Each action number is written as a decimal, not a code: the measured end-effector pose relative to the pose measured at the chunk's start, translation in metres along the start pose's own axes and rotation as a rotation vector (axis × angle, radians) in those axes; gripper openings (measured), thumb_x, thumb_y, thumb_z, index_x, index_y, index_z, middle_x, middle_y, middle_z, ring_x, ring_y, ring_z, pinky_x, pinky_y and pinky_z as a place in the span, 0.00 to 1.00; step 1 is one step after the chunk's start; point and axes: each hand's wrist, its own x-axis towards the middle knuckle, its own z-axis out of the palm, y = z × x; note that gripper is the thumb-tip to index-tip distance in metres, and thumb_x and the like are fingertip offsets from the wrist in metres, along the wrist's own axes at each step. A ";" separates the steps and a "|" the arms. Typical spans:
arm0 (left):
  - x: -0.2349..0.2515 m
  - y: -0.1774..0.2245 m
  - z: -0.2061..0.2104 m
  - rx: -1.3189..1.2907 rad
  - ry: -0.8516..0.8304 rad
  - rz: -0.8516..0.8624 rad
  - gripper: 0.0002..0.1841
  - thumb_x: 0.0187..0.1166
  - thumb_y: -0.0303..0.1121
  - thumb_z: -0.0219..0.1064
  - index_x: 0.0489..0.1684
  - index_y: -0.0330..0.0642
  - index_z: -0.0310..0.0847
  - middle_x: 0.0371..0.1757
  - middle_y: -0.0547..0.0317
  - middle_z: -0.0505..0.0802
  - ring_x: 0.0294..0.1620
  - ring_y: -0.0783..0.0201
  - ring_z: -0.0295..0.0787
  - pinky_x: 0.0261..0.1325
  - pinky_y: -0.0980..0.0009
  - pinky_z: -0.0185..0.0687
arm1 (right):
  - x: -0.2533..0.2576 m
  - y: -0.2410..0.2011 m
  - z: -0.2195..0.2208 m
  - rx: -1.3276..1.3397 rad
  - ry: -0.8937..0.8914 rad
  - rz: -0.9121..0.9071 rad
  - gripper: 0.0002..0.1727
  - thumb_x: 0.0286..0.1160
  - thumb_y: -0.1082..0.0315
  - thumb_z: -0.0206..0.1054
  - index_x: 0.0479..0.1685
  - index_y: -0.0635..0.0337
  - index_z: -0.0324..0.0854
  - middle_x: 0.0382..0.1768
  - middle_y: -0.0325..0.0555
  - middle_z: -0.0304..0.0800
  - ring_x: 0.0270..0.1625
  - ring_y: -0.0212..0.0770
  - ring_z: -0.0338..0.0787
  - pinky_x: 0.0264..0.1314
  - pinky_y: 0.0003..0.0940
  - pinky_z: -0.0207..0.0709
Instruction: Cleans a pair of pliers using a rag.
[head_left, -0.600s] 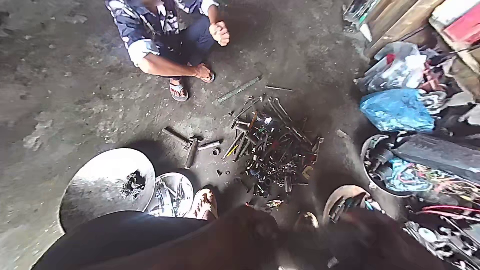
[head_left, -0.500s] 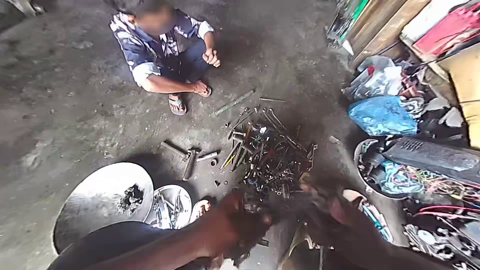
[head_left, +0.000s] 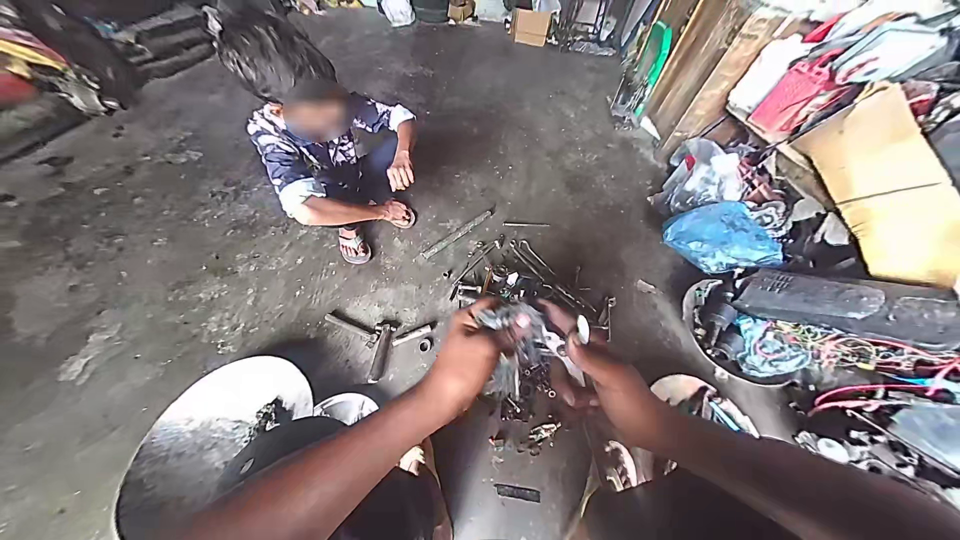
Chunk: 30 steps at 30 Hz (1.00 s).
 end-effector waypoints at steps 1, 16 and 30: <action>0.004 0.005 0.000 -0.072 0.084 -0.061 0.05 0.76 0.23 0.72 0.45 0.36 0.87 0.38 0.53 0.94 0.38 0.64 0.91 0.47 0.65 0.90 | 0.000 -0.002 -0.001 0.029 -0.009 0.002 0.32 0.93 0.52 0.47 0.95 0.42 0.51 0.21 0.37 0.76 0.13 0.26 0.69 0.14 0.19 0.65; 0.013 0.014 0.009 -0.207 -0.023 0.199 0.09 0.76 0.22 0.69 0.51 0.37 0.83 0.46 0.47 0.92 0.46 0.58 0.91 0.53 0.57 0.90 | 0.005 -0.025 -0.009 -0.289 0.043 -0.050 0.41 0.55 0.77 0.81 0.76 0.57 0.68 0.45 0.47 0.85 0.26 0.32 0.80 0.21 0.25 0.73; 0.000 0.022 0.013 -0.117 -0.049 0.098 0.07 0.78 0.24 0.69 0.50 0.40 0.84 0.43 0.51 0.93 0.41 0.62 0.91 0.47 0.60 0.91 | 0.005 -0.007 -0.020 -0.074 -0.261 0.138 0.19 0.72 0.79 0.59 0.63 0.65 0.78 0.57 0.54 0.91 0.58 0.50 0.92 0.63 0.49 0.87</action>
